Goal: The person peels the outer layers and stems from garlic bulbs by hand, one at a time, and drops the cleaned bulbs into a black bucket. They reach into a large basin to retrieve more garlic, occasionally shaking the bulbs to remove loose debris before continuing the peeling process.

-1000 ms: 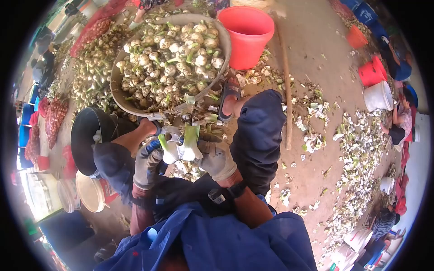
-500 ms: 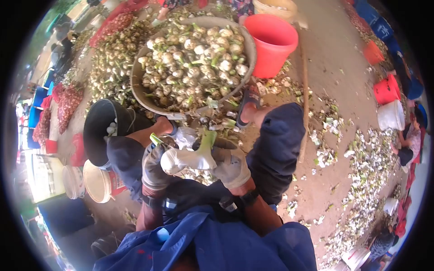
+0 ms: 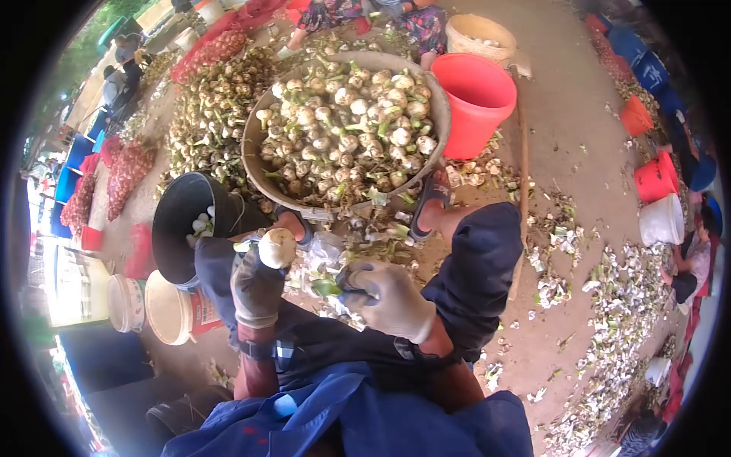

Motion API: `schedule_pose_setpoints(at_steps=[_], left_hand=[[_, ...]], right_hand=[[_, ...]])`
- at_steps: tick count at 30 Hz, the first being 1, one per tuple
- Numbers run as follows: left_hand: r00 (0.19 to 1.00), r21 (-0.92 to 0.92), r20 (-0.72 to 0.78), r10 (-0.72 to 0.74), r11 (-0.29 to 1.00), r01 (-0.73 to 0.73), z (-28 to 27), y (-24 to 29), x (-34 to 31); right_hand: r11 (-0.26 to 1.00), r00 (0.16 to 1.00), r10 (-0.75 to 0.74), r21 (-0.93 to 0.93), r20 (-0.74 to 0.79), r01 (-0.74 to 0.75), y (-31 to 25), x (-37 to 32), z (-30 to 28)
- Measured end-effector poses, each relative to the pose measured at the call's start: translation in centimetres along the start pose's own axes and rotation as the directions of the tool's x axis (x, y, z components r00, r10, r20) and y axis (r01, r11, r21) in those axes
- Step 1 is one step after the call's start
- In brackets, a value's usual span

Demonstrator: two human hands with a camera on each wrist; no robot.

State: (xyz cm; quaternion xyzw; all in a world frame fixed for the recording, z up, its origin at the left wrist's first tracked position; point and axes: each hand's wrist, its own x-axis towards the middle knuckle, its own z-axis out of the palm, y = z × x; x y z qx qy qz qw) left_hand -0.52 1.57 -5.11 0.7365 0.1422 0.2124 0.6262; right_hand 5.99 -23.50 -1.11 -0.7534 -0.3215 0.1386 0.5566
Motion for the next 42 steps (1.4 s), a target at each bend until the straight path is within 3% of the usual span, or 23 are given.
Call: schedule_pose_setpoints(at_steps=[1,5,7,8,9,10,11,13,14,17,21,23,24,26,27,29,31,34,37,38,39,41,42], left_hand=[[0.976,-0.558,0.058,-0.212,0.803,0.208,0.0,1.2,0.0],[0.994,-0.227,0.07,-0.083,0.969,0.097,-0.2,3.7,-0.4],[0.991,-0.238,0.104,-0.09,0.965,0.112,0.4,5.0,-0.8],[0.988,-0.209,0.144,-0.056,0.974,0.085,0.6,5.3,-1.0],[0.982,-0.182,0.186,-0.023,0.982,0.057,0.9,5.5,-1.1],[0.965,-0.102,0.24,0.103,0.992,-0.08,1.3,5.9,-0.8],[0.964,-0.109,0.248,0.1,0.991,-0.074,1.6,6.3,-0.6],[0.906,0.191,0.353,0.232,0.93,-0.313,1.8,7.2,-0.3],[0.905,0.21,0.357,0.233,0.924,-0.32,2.1,7.9,-0.4],[0.929,0.123,0.341,0.144,0.973,-0.197,2.2,7.3,-0.6],[0.935,0.052,0.332,0.124,0.987,-0.15,2.9,6.8,-0.8],[0.966,-0.047,0.256,-0.039,0.998,0.052,3.0,6.2,-1.1],[0.965,-0.044,0.258,-0.041,0.998,0.055,3.0,6.3,-1.0],[0.926,0.313,0.324,0.193,0.902,-0.298,3.1,6.6,-0.5],[0.924,0.312,0.331,0.191,0.902,-0.298,3.3,6.4,-0.6],[0.894,0.446,0.352,0.277,0.79,-0.421,4.0,5.9,-0.9],[0.884,0.486,0.369,0.287,0.751,-0.447,4.1,5.9,-1.0],[0.904,0.467,0.375,0.206,0.8,-0.377,3.6,5.5,-1.2],[0.933,0.283,0.345,0.104,0.936,-0.209,3.1,5.0,-1.6],[0.958,0.068,0.285,-0.031,0.998,0.012,2.8,4.6,-2.0],[0.95,-0.162,0.257,-0.175,0.962,0.22,2.6,4.3,-2.1],[0.96,-0.202,0.238,-0.15,0.959,0.2,2.0,3.6,-2.0],[0.968,-0.24,0.219,-0.126,0.954,0.178,1.5,3.4,-1.9]], right_hand=[[0.986,1.0,0.024,-0.166,0.008,-0.022,-0.1,0.1,0.3],[0.993,0.994,0.112,0.043,0.014,-0.112,0.8,0.2,1.3],[0.982,0.973,0.098,0.178,-0.208,-0.061,-1.7,0.9,1.3],[0.993,0.962,-0.111,-0.067,-0.248,0.097,-2.2,1.5,0.9],[0.994,0.961,-0.097,-0.072,-0.258,0.081,-2.4,1.8,1.1],[0.996,0.962,-0.08,-0.057,-0.261,0.068,-2.5,2.1,1.5],[0.998,0.964,-0.065,-0.04,-0.26,0.057,-2.6,2.3,1.5],[0.996,0.975,-0.034,-0.09,-0.22,0.015,-2.3,2.3,0.8],[0.996,0.979,-0.052,-0.079,-0.196,0.037,-2.0,2.3,0.5],[0.997,0.985,-0.028,0.061,-0.17,0.038,-0.4,1.9,0.3],[0.965,0.972,0.189,0.208,-0.143,-0.157,1.5,1.1,0.4],[0.816,0.925,0.344,0.539,-0.162,-0.209,2.3,0.6,1.3],[0.814,0.924,0.346,0.541,-0.162,-0.21,2.3,0.2,1.8],[0.898,0.914,0.2,0.438,-0.354,-0.027,0.6,0.4,2.3],[0.898,0.911,0.205,0.44,-0.358,-0.029,0.1,0.6,2.6],[0.999,0.9,0.02,-0.035,-0.436,-0.039,-0.5,0.9,3.0],[0.996,0.928,0.067,-0.024,-0.368,-0.081,1.5,0.6,3.0],[0.995,0.928,0.094,0.074,-0.361,-0.071,3.7,1.7,2.5],[0.988,0.932,0.145,0.098,-0.332,-0.119,4.9,1.9,2.3],[0.986,0.929,0.144,0.126,-0.341,-0.106,5.5,1.7,2.4],[0.986,0.93,0.143,0.126,-0.339,-0.105,6.4,1.5,2.7],[0.933,0.919,0.247,0.331,-0.307,-0.14,8.4,0.6,4.0],[0.943,0.929,0.273,0.261,-0.248,-0.207,9.0,-0.3,4.6]])
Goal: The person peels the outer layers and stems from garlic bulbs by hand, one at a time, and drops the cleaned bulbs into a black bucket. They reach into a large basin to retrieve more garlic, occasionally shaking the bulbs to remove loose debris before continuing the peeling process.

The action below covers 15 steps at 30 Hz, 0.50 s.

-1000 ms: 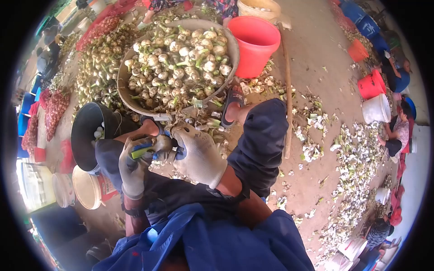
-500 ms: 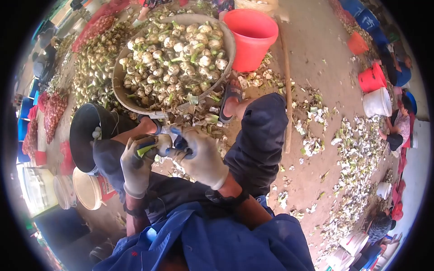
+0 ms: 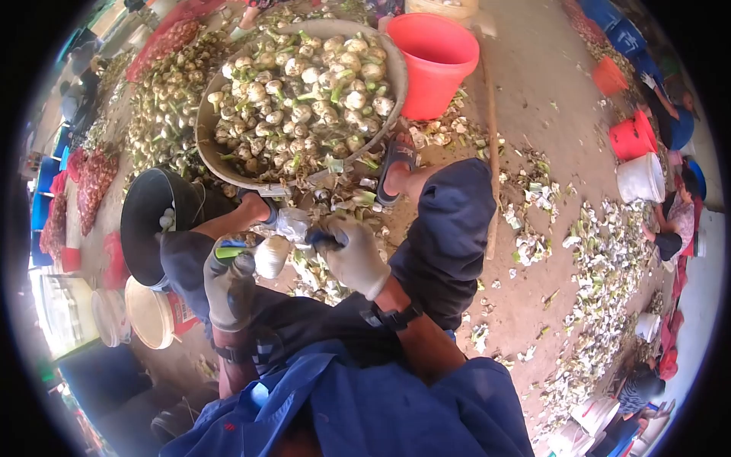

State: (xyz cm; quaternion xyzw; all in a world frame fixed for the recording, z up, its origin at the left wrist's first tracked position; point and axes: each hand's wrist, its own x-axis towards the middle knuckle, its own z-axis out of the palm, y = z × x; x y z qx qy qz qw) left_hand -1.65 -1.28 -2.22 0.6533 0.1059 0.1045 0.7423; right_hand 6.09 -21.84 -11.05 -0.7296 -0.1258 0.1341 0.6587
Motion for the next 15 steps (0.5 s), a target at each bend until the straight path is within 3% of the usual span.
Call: schedule_pose_setpoints(at_steps=[1,4,7,8,9,11,13,15], left_hand=[[1.0,0.006,-0.007,0.005,1.0,-0.005,-0.6,-0.1,0.0],[1.0,0.065,0.004,-0.027,0.998,0.027,-1.3,-0.2,0.0],[1.0,0.012,-0.002,-0.002,1.0,0.002,-0.1,0.5,0.1],[0.997,0.101,0.047,0.057,0.993,-0.062,0.2,0.7,0.2],[0.989,0.185,0.099,0.113,0.974,-0.13,0.4,0.9,0.3],[0.986,0.245,0.113,0.123,0.958,-0.148,0.9,1.7,0.4],[0.994,0.237,0.096,0.061,0.968,-0.082,0.7,1.8,0.1],[0.994,0.218,0.087,0.065,0.972,-0.083,0.6,1.5,0.1]], right_hand=[[1.0,1.0,-0.006,0.005,0.007,0.006,-0.5,-0.7,0.3],[0.895,0.995,0.052,0.439,0.086,-0.085,-4.4,-1.9,0.2],[0.929,0.999,0.021,0.369,0.04,-0.034,-7.7,-1.5,0.4],[0.998,0.996,-0.066,0.007,0.068,0.065,-7.6,-1.2,-0.1],[0.998,0.996,-0.066,0.003,0.067,0.066,-8.1,-0.8,-0.3],[0.97,0.965,-0.224,-0.061,0.135,0.234,-10.1,-0.2,-0.4],[0.984,0.977,-0.177,0.0,0.118,0.178,-9.5,-0.1,-0.3],[0.973,0.98,-0.151,0.196,0.133,0.123,-6.3,0.2,0.0]])
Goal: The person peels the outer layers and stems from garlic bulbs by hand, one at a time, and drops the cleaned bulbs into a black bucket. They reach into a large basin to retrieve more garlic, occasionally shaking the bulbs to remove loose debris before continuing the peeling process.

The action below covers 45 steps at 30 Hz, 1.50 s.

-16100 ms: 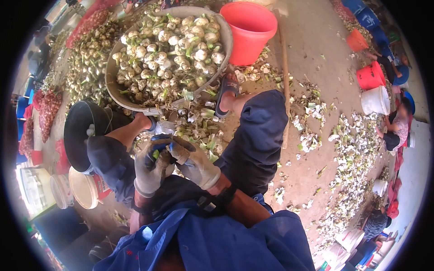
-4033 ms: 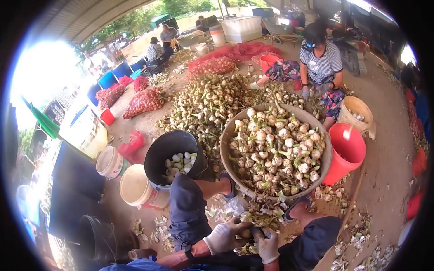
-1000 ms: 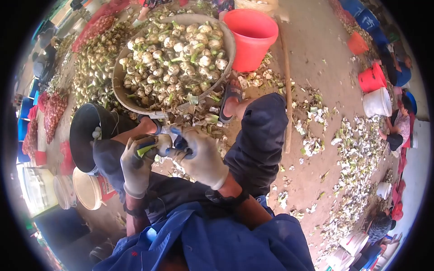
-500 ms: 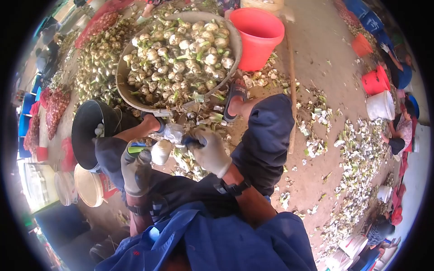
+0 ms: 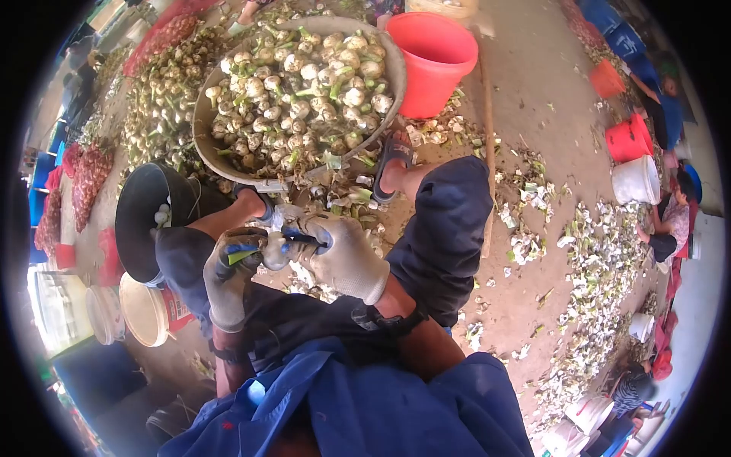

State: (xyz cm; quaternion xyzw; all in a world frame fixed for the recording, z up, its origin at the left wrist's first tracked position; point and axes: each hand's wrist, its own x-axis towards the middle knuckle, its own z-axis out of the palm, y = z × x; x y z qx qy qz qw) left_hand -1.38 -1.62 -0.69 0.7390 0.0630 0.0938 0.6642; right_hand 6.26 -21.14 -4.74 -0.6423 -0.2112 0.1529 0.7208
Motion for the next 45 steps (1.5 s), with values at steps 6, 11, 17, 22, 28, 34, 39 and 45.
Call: schedule_pose_setpoints(at_steps=[6,11,17,22,28,34,39,45], left_hand=[[0.993,-0.164,-0.017,-0.116,0.98,0.112,0.0,-0.9,-0.3],[0.975,-0.251,-0.07,-0.212,0.949,0.189,0.0,-0.9,-0.3],[0.997,-0.101,0.067,-0.026,0.994,0.032,0.5,-0.4,-0.1],[0.991,-0.206,-0.001,-0.136,0.969,0.133,-1.0,-1.8,-1.4],[0.985,-0.624,-0.112,-0.131,0.781,0.033,-2.4,-7.0,-1.2],[0.928,-0.237,-0.368,-0.059,0.971,-0.032,-4.9,-6.2,0.2],[0.89,-0.755,-0.434,-0.136,0.594,-0.278,-15.1,-5.6,-0.6],[0.612,-0.497,-0.763,-0.208,0.795,-0.348,-21.6,-6.9,-1.9]], right_hand=[[0.972,0.97,0.222,0.103,-0.103,-0.211,1.5,-0.5,-0.2],[0.836,0.905,0.404,0.457,-0.137,-0.304,-0.8,-1.2,0.0],[0.978,0.982,-0.036,-0.207,-0.186,-0.004,0.1,-0.8,0.7],[0.997,0.981,0.016,-0.066,-0.193,-0.03,2.5,-0.2,-0.3],[0.989,0.992,0.09,0.107,0.087,-0.099,0.7,-3.6,0.3],[0.66,0.987,0.161,0.744,0.002,-0.109,-0.9,-1.5,-1.3],[0.818,0.895,0.438,0.376,0.085,-0.436,1.5,-1.2,-0.4],[0.894,0.922,0.385,0.228,0.049,-0.385,4.5,-1.0,0.1]])
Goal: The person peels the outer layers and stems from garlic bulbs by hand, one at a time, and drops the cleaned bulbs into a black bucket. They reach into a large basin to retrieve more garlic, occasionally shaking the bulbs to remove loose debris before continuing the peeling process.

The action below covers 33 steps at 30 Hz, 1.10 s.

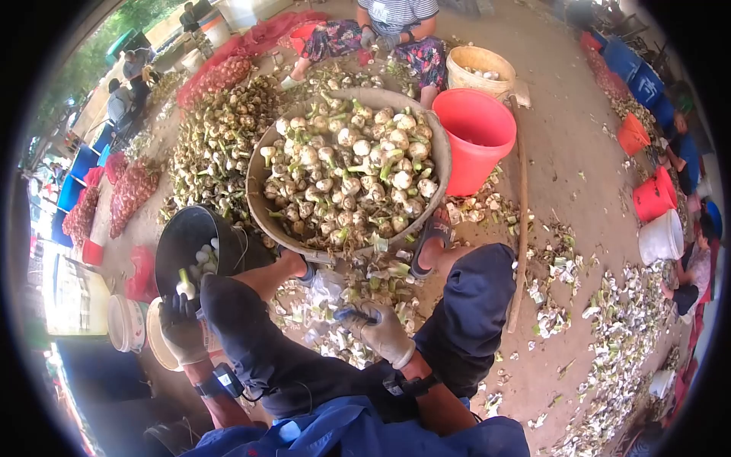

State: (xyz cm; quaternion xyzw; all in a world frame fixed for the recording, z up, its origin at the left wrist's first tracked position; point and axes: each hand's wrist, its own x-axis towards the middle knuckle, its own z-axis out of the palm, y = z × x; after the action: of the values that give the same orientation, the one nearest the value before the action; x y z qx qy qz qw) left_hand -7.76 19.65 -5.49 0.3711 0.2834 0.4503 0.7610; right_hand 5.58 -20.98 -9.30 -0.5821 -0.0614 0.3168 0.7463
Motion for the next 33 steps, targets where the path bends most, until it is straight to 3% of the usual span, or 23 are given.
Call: schedule_pose_setpoints(at_steps=[2,5,7,9,11,13,15,16,17,19,21,23,25,26,29,31,33], left_hand=[[0.961,0.251,0.272,0.047,0.961,-0.118,3.7,-0.8,0.1],[0.968,0.373,0.244,-0.053,0.927,-0.043,13.9,-0.9,-1.5],[0.93,0.38,0.32,-0.18,0.924,0.048,16.9,-4.2,1.1],[0.85,0.63,0.451,-0.274,0.771,-0.086,22.2,-6.4,2.0],[0.752,0.697,0.595,-0.282,0.647,-0.309,24.2,-11.4,5.7],[0.712,0.78,0.616,-0.337,0.384,-0.494,26.8,-15.8,8.8],[0.598,0.618,0.773,-0.214,0.041,-0.785,27.6,-20.8,12.1],[0.585,0.595,0.781,-0.221,-0.022,-0.803,28.1,-22.5,13.0],[0.651,0.613,0.694,-0.307,-0.223,-0.758,28.8,-24.2,14.0],[0.664,0.506,0.626,-0.409,-0.436,-0.744,29.6,-26.0,14.7],[0.67,0.497,0.61,-0.422,-0.456,-0.739,29.6,-27.6,16.2],[0.657,0.468,0.637,-0.404,-0.474,-0.745,28.6,-28.2,16.9],[0.652,0.569,0.671,-0.353,-0.318,-0.758,28.1,-27.6,17.1],[0.592,0.531,0.753,-0.288,-0.268,-0.804,28.5,-26.1,15.3],[0.587,0.527,0.779,-0.219,-0.278,-0.803,29.2,-20.9,10.4],[0.481,0.46,0.853,-0.2,-0.147,-0.876,27.6,-17.9,8.3],[0.425,0.432,0.883,-0.198,-0.005,-0.902,26.7,-13.2,3.0]], right_hand=[[0.994,0.995,0.101,0.043,0.002,-0.101,-1.1,0.6,-0.2],[0.994,0.996,0.083,0.071,-0.036,-0.08,-0.7,1.5,-0.4],[0.995,0.994,0.1,0.032,-0.049,-0.099,-0.2,1.9,-0.7],[0.991,0.988,0.123,-0.044,-0.09,-0.127,0.4,2.2,-1.0],[0.985,0.981,0.168,-0.019,-0.098,-0.171,1.5,2.4,-1.2],[0.989,0.989,0.139,-0.054,-0.04,-0.141,1.3,2.8,-1.0],[0.983,0.985,0.163,-0.072,-0.059,-0.167,2.7,3.4,-1.3],[0.962,0.987,0.148,-0.224,-0.064,-0.159,1.8,3.5,-1.2],[0.917,0.989,0.131,-0.37,-0.068,-0.147,1.4,4.0,-1.3],[0.954,0.986,0.15,-0.251,-0.074,-0.164,3.7,4.4,-1.3],[0.935,0.996,0.063,-0.346,-0.066,-0.082,1.1,4.6,-1.0],[0.933,0.992,0.106,-0.339,-0.073,-0.125,0.7,4.5,-0.8],[0.918,0.997,0.042,-0.391,-0.068,-0.065,1.8,4.6,-0.9],[0.919,0.996,0.034,-0.39,-0.083,-0.064,1.2,4.4,-0.8],[0.909,0.996,0.035,-0.412,-0.081,-0.066,1.2,3.3,-1.1],[0.924,0.993,-0.032,-0.382,-0.117,-0.015,1.9,2.7,-0.8],[0.89,0.948,-0.259,-0.426,-0.183,0.161,0.5,2.1,-0.8]])
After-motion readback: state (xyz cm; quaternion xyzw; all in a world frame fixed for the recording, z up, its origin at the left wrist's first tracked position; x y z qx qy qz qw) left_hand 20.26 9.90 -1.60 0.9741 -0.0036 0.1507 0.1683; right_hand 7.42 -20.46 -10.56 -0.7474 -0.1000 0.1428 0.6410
